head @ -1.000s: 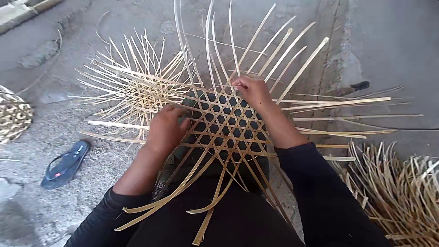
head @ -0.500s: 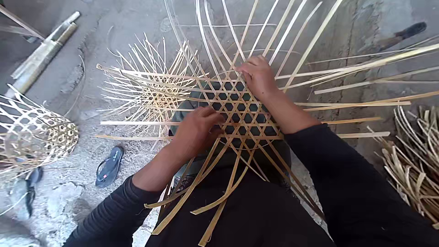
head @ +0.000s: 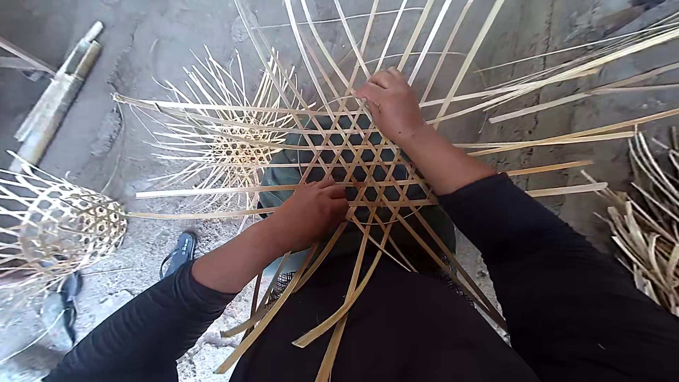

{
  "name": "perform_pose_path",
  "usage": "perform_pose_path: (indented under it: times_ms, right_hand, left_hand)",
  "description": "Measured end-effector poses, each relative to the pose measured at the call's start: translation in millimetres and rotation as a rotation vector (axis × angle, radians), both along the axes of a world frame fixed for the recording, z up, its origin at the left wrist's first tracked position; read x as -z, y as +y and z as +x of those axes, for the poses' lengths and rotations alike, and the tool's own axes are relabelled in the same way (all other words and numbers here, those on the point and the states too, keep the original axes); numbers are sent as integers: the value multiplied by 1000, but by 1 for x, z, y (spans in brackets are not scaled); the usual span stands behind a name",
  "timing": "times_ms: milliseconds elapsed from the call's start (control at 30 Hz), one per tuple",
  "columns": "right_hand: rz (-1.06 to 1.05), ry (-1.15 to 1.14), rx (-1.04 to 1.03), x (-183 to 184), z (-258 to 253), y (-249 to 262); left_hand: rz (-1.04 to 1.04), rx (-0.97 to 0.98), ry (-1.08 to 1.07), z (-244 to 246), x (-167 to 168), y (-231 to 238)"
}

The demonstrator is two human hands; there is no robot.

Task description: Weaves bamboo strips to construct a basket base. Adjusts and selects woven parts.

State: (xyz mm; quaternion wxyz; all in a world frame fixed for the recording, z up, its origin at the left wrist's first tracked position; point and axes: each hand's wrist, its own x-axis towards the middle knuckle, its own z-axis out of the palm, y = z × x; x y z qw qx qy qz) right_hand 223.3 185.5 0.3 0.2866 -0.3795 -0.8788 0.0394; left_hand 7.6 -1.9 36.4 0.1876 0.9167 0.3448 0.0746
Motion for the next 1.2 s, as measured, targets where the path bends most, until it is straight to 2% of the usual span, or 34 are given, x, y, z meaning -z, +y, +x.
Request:
perform_pose_path:
  times_ms: [467, 633, 733, 833, 933, 1033, 1133, 1200]
  right_hand:
    - [-6, 0, 24, 3, -2, 5]
    - [-42, -14, 27, -2, -1, 5]
    - [-83, -8, 20, -4, -1, 4]
    - [-189, -14, -3, -12, 0, 11]
    - [-368, -109, -31, -37, 1, 28]
    - [-565, -228, -25, -62, -1, 50]
    - [-671, -295, -48, -72, -6, 62]
    - [-684, -305, -63, -70, -6, 66]
  left_hand:
    - [-10, 58, 56, -13, -1, 9]
    - [-63, 14, 56, -10, -8, 13]
    - [-24, -42, -2, 1, -11, 9]
    - [-10, -101, 30, 17, -8, 6]
    - [-151, -113, 117, 21, 7, 12]
    - [-262, -112, -30, 15, 11, 19]
    - [-214, -276, -245, -4, -5, 30]
    - [-127, -497, -255, -22, -17, 40]
